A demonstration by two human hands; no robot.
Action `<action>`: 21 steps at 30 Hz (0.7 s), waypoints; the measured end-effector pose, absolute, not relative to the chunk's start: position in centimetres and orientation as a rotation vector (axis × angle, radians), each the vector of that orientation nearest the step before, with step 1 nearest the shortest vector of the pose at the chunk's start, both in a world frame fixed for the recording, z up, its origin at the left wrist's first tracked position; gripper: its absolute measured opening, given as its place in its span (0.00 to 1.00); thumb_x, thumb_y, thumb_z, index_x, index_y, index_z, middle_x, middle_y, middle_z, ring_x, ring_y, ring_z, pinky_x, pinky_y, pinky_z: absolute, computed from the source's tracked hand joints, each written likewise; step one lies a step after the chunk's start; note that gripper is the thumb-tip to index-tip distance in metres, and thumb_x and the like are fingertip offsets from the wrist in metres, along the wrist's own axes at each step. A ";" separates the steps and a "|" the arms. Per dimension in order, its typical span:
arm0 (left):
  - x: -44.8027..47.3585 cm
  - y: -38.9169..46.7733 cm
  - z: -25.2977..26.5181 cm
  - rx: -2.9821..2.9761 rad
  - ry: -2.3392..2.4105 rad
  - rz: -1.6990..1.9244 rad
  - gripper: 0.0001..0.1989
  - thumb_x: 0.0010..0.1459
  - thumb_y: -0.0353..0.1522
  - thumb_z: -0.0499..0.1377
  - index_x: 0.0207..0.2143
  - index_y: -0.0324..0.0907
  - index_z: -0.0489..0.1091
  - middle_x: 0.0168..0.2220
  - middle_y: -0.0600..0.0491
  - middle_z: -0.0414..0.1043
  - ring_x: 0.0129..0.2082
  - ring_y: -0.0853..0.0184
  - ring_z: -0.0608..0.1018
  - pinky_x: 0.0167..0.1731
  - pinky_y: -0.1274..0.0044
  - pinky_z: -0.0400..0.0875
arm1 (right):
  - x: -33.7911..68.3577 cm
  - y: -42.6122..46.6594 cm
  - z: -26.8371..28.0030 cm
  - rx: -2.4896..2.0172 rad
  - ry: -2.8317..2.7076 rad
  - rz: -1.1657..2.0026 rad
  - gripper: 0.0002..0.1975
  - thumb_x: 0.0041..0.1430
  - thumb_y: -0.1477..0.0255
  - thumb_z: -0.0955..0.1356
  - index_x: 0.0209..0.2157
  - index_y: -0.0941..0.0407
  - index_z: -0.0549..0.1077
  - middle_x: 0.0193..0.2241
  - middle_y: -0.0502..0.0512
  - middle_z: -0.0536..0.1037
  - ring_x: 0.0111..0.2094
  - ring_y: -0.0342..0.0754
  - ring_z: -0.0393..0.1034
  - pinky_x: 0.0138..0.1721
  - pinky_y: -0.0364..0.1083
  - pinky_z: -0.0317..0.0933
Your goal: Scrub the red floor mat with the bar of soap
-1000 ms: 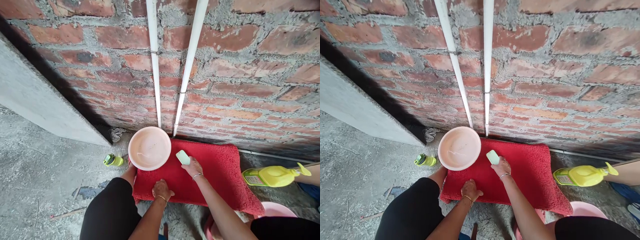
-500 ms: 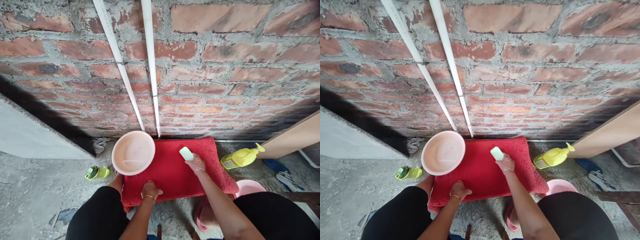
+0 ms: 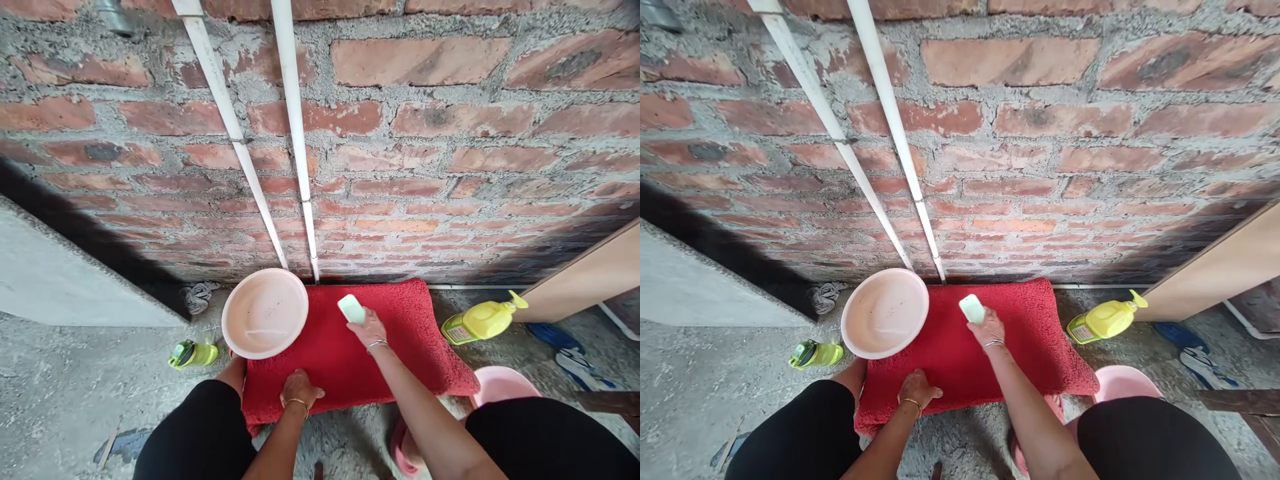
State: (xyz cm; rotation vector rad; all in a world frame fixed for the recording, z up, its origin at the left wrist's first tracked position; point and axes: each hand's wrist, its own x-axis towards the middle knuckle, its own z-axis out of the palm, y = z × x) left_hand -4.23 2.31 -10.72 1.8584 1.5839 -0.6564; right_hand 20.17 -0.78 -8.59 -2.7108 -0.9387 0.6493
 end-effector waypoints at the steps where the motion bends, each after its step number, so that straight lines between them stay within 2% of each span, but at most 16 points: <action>1: -4.2 2.3 -10.7 1.851 1.596 -0.664 0.31 0.38 0.40 0.69 0.45 0.37 0.70 0.49 0.41 0.75 0.49 0.55 0.77 0.44 0.69 0.74 | 19.0 1.1 -8.3 -2.672 -1.008 0.681 0.34 0.51 0.58 0.70 0.57 0.55 0.62 0.53 0.61 0.70 0.51 0.53 0.68 0.49 0.47 0.58; 5: -3.8 2.4 -10.5 1.833 1.603 -0.673 0.30 0.37 0.39 0.70 0.44 0.36 0.71 0.48 0.39 0.75 0.49 0.54 0.77 0.43 0.68 0.74 | 16.8 6.0 -7.6 -2.585 -1.302 0.722 0.31 0.49 0.61 0.71 0.54 0.54 0.64 0.52 0.61 0.70 0.52 0.55 0.66 0.52 0.50 0.55; 9: -3.7 2.5 -10.7 1.817 1.604 -0.678 0.27 0.36 0.39 0.70 0.41 0.38 0.73 0.47 0.40 0.76 0.49 0.52 0.77 0.43 0.68 0.73 | 20.0 5.9 -8.4 -2.634 -1.313 0.729 0.30 0.48 0.62 0.71 0.53 0.56 0.65 0.51 0.61 0.71 0.50 0.55 0.68 0.50 0.51 0.56; 16: -3.8 2.6 -11.2 1.828 1.619 -0.673 0.31 0.36 0.39 0.70 0.44 0.35 0.71 0.46 0.37 0.76 0.47 0.51 0.78 0.43 0.68 0.74 | 32.4 -4.6 -7.9 -2.899 -0.878 0.671 0.31 0.52 0.58 0.69 0.56 0.56 0.64 0.53 0.64 0.70 0.51 0.57 0.69 0.50 0.53 0.58; 21: -3.8 2.6 -10.7 1.838 1.593 -0.657 0.30 0.37 0.37 0.70 0.44 0.35 0.71 0.48 0.37 0.75 0.49 0.51 0.77 0.44 0.68 0.73 | 38.1 -13.6 -7.1 -3.061 -0.408 0.584 0.30 0.52 0.55 0.68 0.51 0.60 0.70 0.46 0.74 0.73 0.46 0.63 0.72 0.40 0.55 0.62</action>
